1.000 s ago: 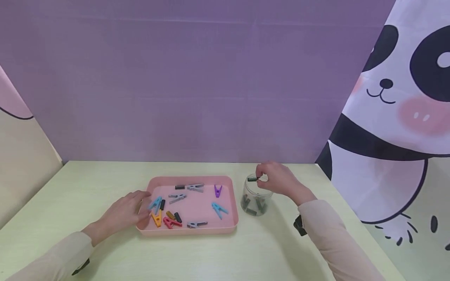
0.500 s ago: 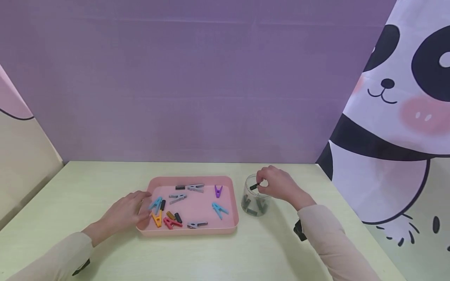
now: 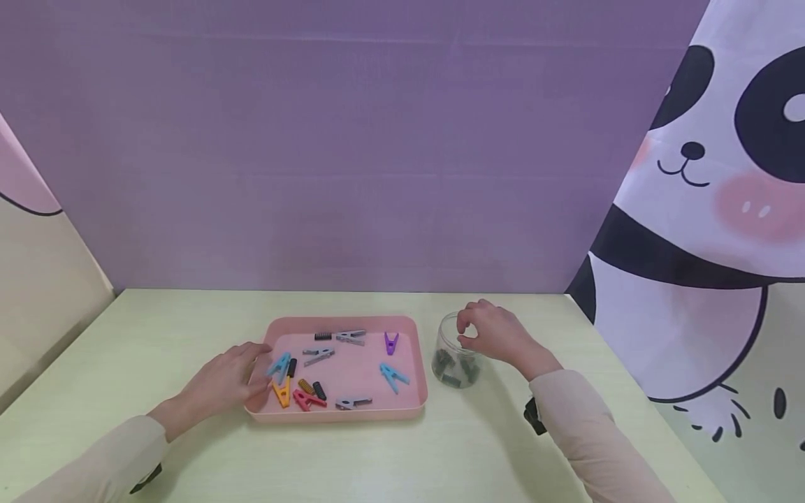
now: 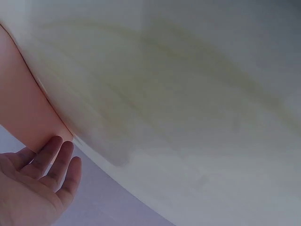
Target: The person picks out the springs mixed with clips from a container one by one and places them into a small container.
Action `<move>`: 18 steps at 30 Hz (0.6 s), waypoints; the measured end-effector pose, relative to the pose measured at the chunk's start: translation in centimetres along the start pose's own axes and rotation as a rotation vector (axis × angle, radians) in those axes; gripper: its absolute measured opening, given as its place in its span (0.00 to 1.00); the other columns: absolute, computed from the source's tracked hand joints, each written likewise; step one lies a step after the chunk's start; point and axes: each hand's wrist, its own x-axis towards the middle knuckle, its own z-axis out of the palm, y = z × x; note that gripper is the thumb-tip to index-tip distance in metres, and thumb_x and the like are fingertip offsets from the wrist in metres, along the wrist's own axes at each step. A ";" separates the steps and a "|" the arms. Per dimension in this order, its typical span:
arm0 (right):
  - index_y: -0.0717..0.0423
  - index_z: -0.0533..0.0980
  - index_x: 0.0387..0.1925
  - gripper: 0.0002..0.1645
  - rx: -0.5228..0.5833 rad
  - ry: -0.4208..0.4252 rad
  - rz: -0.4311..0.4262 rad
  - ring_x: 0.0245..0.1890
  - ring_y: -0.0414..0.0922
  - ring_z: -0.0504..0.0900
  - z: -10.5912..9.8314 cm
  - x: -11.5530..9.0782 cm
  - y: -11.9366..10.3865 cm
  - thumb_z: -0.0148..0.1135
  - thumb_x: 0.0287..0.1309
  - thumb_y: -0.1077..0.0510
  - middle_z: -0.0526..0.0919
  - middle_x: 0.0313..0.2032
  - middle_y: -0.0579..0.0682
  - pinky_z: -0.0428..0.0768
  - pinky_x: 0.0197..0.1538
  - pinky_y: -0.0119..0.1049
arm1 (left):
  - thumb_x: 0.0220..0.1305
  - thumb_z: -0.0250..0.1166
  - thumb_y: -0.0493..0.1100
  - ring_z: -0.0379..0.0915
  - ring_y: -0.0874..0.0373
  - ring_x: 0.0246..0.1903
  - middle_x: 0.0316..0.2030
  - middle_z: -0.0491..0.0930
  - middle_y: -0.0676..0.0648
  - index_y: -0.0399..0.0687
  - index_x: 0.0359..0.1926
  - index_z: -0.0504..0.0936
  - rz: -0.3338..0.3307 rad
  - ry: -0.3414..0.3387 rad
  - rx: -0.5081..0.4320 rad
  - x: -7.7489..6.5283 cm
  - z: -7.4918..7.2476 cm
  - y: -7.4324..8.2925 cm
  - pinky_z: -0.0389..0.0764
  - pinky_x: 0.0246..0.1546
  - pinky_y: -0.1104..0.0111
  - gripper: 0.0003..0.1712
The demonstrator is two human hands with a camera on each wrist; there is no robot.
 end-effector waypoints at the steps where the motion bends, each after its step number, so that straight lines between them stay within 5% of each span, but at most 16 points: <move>1: 0.49 0.77 0.28 0.04 -0.001 0.003 -0.001 0.34 0.43 0.73 0.0 0.0 0.0 0.64 0.47 0.58 0.77 0.31 0.42 0.75 0.34 0.39 | 0.52 0.63 0.53 0.70 0.45 0.51 0.53 0.73 0.42 0.42 0.57 0.70 -0.001 0.000 0.002 0.0 0.0 0.0 0.73 0.51 0.51 0.33; 18: 0.52 0.78 0.31 0.06 0.014 0.025 -0.030 0.36 0.45 0.76 -0.2 0.2 0.1 0.65 0.48 0.58 0.79 0.33 0.45 0.77 0.38 0.42 | 0.51 0.64 0.53 0.71 0.46 0.51 0.52 0.74 0.43 0.42 0.56 0.70 0.006 0.011 0.014 0.0 0.1 0.0 0.74 0.50 0.52 0.33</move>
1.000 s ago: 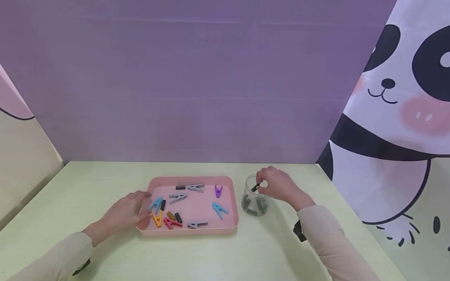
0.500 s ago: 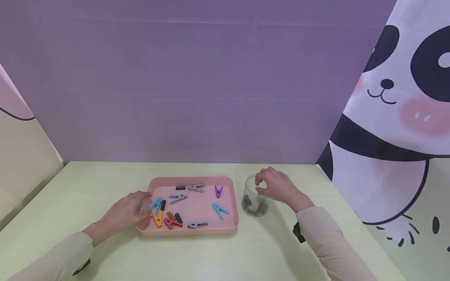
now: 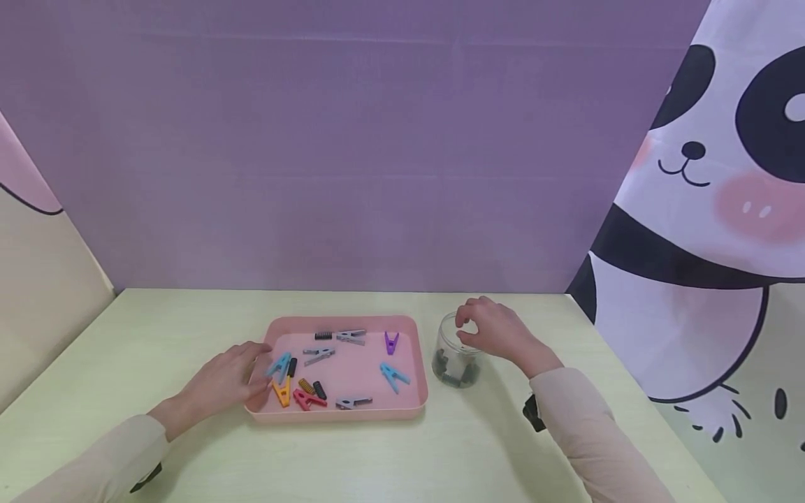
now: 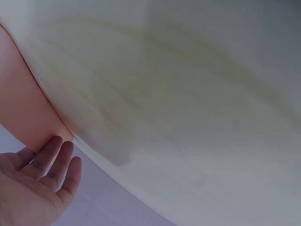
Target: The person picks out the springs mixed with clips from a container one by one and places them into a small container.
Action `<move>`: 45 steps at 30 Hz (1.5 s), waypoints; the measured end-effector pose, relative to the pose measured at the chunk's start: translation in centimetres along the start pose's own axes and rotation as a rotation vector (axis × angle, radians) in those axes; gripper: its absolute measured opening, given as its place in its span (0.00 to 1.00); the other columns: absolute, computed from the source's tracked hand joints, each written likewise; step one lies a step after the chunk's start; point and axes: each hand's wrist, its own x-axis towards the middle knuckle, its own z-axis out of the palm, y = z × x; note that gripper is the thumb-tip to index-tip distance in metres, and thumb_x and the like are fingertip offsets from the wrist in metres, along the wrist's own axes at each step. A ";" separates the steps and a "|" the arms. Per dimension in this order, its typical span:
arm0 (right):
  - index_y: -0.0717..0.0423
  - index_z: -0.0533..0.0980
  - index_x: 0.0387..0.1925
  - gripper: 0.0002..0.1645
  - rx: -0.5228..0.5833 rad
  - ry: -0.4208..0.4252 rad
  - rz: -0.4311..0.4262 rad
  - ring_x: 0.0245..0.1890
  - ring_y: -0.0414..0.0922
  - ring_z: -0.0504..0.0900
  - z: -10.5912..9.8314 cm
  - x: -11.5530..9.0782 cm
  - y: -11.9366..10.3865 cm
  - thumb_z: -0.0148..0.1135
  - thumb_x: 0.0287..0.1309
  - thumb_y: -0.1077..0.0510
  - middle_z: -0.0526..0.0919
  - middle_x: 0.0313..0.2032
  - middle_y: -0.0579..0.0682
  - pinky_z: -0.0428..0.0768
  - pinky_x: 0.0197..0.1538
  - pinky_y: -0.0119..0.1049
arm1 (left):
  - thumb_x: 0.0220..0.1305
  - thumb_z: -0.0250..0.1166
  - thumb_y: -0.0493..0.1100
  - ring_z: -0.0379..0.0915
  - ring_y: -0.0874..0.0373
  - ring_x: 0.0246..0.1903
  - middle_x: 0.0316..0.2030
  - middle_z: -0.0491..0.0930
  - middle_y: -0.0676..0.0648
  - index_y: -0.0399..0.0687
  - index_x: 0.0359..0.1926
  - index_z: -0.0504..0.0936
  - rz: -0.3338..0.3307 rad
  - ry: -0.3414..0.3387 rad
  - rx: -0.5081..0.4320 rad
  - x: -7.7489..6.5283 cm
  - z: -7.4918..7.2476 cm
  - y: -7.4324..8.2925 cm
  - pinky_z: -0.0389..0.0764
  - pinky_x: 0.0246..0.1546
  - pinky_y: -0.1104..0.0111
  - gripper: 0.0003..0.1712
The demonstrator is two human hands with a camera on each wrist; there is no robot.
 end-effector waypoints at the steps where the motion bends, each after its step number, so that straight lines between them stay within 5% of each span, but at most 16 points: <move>1: 0.52 0.78 0.31 0.06 -0.004 0.005 -0.005 0.35 0.45 0.76 -0.1 0.1 0.0 0.65 0.47 0.59 0.79 0.32 0.44 0.77 0.37 0.41 | 0.51 0.64 0.53 0.71 0.46 0.50 0.52 0.74 0.43 0.42 0.56 0.71 0.003 0.003 -0.001 0.0 0.0 0.0 0.75 0.50 0.52 0.33; 20: 0.49 0.78 0.31 0.05 0.015 0.051 -0.092 0.35 0.42 0.77 -1.2 1.8 -3.0 0.64 0.48 0.57 0.79 0.33 0.43 0.78 0.36 0.38 | 0.51 0.64 0.54 0.72 0.46 0.49 0.51 0.75 0.43 0.42 0.55 0.72 0.013 0.024 0.014 0.0 0.0 0.0 0.76 0.48 0.53 0.32; 28: 0.51 0.79 0.33 0.07 0.004 0.031 -0.166 0.37 0.42 0.77 -0.2 2.5 -5.3 0.64 0.47 0.58 0.80 0.34 0.43 0.78 0.42 0.39 | 0.51 0.64 0.55 0.73 0.46 0.48 0.50 0.76 0.43 0.42 0.54 0.72 0.007 0.025 0.032 0.0 -0.1 0.2 0.76 0.47 0.53 0.32; 45: 0.50 0.77 0.31 0.07 0.039 -0.053 -0.329 0.37 0.40 0.74 3.5 4.4 -9.1 0.66 0.47 0.56 0.78 0.33 0.42 0.76 0.39 0.33 | 0.51 0.63 0.56 0.72 0.46 0.49 0.51 0.75 0.43 0.42 0.55 0.72 -0.001 0.007 0.036 0.0 -0.4 0.3 0.75 0.48 0.52 0.33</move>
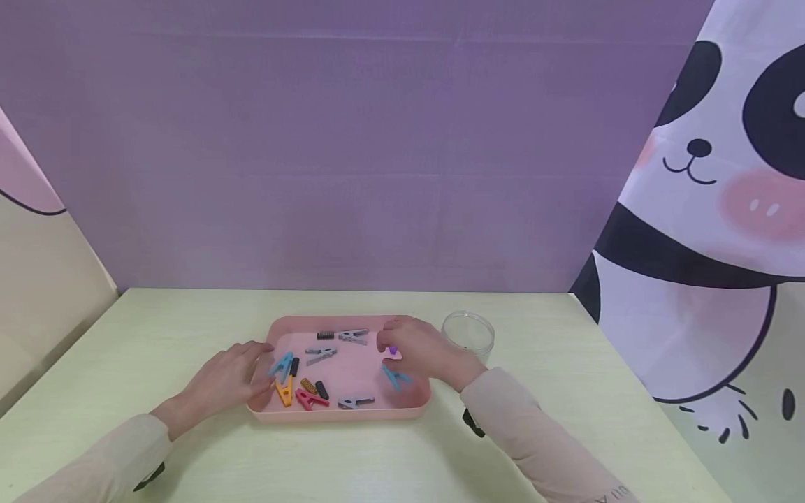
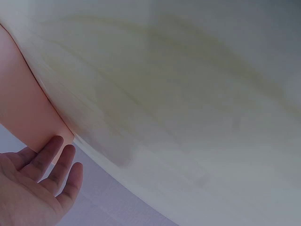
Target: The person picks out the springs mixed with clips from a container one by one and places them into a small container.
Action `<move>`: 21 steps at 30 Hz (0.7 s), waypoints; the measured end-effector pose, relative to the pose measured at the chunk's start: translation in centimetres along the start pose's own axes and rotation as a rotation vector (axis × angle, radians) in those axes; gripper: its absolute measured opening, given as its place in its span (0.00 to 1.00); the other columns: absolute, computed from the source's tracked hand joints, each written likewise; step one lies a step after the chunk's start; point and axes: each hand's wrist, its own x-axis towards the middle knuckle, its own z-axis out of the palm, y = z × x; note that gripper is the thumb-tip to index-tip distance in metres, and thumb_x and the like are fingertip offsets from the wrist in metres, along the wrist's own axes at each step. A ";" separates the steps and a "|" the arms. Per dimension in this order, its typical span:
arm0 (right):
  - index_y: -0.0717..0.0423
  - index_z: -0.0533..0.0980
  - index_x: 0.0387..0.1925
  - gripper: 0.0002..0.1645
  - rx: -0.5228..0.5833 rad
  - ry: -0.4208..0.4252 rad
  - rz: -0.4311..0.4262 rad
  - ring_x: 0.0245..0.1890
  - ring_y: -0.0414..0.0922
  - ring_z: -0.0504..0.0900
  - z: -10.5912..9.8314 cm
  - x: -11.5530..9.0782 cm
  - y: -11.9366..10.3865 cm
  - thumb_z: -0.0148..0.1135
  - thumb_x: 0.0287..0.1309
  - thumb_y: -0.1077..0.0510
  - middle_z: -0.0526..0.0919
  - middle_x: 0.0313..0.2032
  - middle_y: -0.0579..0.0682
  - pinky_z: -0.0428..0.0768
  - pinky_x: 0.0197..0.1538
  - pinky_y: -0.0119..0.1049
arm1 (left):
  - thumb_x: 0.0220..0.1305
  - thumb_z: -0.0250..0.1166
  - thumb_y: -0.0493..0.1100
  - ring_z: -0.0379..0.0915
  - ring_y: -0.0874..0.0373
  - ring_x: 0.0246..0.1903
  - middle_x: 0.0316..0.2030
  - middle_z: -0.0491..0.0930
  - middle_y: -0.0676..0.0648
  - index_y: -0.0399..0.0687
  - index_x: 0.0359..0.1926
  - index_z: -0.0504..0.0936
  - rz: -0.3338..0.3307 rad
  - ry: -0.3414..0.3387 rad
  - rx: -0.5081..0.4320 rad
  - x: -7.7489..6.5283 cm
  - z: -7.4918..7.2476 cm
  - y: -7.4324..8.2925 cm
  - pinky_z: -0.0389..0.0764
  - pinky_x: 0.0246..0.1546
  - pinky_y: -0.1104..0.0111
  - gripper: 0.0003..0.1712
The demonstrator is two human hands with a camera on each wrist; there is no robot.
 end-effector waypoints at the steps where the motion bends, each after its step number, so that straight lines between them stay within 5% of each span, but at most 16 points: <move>1: 0.51 0.78 0.31 0.07 -0.006 0.001 -0.021 0.37 0.39 0.74 0.2 0.2 -0.2 0.66 0.47 0.56 0.78 0.32 0.43 0.76 0.39 0.32 | 0.52 0.63 0.56 0.72 0.46 0.49 0.51 0.75 0.43 0.43 0.55 0.72 -0.002 -0.001 -0.001 0.0 0.0 0.0 0.75 0.48 0.52 0.33; 11: 0.51 0.78 0.35 0.10 -0.025 -0.129 -0.057 0.33 0.37 0.75 2.0 1.9 -1.6 0.66 0.49 0.54 0.80 0.33 0.44 0.76 0.39 0.26 | 0.52 0.63 0.55 0.72 0.46 0.50 0.52 0.75 0.43 0.43 0.55 0.71 -0.008 -0.002 -0.006 0.0 0.2 -0.1 0.74 0.49 0.52 0.32; 21: 0.47 0.78 0.37 0.11 -0.174 -0.170 -0.087 0.38 0.39 0.75 1.9 3.3 -3.5 0.63 0.51 0.50 0.81 0.35 0.41 0.75 0.34 0.26 | 0.52 0.63 0.55 0.72 0.46 0.50 0.52 0.75 0.43 0.43 0.55 0.71 -0.014 -0.009 -0.012 0.0 0.0 0.1 0.74 0.49 0.51 0.32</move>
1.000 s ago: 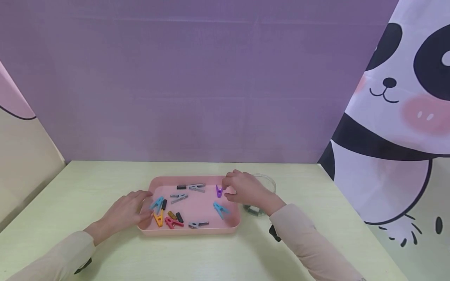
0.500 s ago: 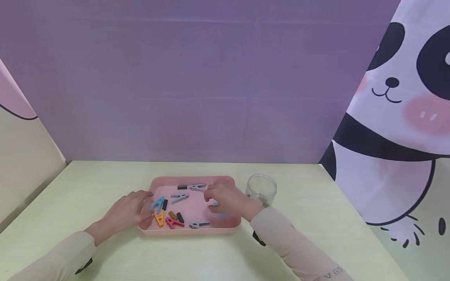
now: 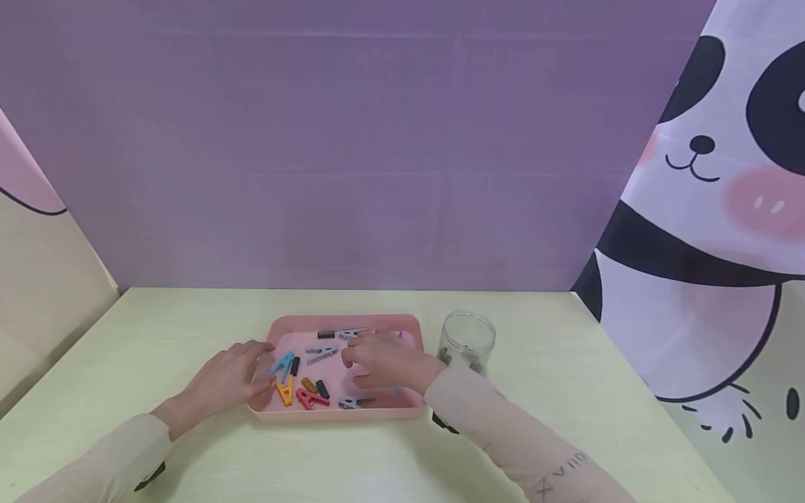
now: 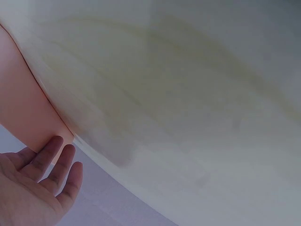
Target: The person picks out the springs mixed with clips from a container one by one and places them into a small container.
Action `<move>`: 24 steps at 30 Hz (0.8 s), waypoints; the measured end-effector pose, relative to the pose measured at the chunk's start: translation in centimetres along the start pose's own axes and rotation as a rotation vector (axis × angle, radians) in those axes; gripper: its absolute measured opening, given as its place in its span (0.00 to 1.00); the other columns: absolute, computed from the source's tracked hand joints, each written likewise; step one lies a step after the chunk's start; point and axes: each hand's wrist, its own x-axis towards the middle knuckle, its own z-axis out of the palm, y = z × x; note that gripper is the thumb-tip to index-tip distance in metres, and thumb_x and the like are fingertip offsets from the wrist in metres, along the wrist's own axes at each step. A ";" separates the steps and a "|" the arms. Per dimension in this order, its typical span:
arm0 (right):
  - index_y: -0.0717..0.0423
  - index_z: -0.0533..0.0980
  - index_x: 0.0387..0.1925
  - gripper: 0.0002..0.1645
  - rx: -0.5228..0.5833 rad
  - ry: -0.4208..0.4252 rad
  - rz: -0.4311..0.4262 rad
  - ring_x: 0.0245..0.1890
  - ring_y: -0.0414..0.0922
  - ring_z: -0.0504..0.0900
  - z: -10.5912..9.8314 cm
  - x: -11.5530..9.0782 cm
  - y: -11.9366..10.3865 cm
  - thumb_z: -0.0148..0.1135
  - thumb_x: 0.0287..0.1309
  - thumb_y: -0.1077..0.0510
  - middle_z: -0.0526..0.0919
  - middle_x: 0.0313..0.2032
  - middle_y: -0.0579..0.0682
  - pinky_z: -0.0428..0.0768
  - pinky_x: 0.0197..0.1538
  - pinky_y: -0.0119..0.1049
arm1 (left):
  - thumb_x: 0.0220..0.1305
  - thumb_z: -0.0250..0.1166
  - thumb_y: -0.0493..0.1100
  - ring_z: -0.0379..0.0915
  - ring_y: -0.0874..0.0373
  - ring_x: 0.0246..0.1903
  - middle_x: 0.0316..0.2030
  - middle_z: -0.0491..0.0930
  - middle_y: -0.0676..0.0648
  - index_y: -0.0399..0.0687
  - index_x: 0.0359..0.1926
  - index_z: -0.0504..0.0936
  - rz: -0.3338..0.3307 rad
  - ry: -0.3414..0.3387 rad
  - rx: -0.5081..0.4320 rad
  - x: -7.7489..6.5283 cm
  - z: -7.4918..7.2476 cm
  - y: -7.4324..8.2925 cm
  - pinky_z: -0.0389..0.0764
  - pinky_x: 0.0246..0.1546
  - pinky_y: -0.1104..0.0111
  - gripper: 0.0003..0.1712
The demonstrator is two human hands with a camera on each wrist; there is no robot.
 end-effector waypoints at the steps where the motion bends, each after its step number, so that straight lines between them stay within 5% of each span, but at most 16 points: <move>1: 0.47 0.78 0.38 0.12 0.002 -0.011 0.001 0.40 0.39 0.75 -0.1 0.2 -0.1 0.63 0.51 0.49 0.81 0.36 0.41 0.76 0.37 0.27 | 0.52 0.63 0.55 0.72 0.46 0.49 0.52 0.75 0.43 0.43 0.55 0.71 0.002 0.001 0.001 0.0 0.0 0.0 0.74 0.49 0.51 0.32; 12: 0.47 0.77 0.43 0.16 0.046 -0.091 -0.058 0.48 0.39 0.75 -0.1 1.9 -0.8 0.63 0.53 0.48 0.81 0.41 0.40 0.72 0.56 0.34 | 0.52 0.63 0.55 0.72 0.46 0.49 0.52 0.75 0.43 0.43 0.55 0.71 0.007 0.007 -0.004 0.0 0.1 -0.1 0.74 0.49 0.52 0.32; 24: 0.42 0.76 0.45 0.19 0.040 -0.164 -0.064 0.46 0.36 0.75 0.7 3.3 -1.2 0.62 0.52 0.43 0.80 0.43 0.37 0.75 0.50 0.31 | 0.52 0.63 0.55 0.72 0.46 0.48 0.51 0.75 0.43 0.43 0.55 0.71 0.015 0.012 0.012 0.0 0.1 -0.1 0.75 0.48 0.52 0.32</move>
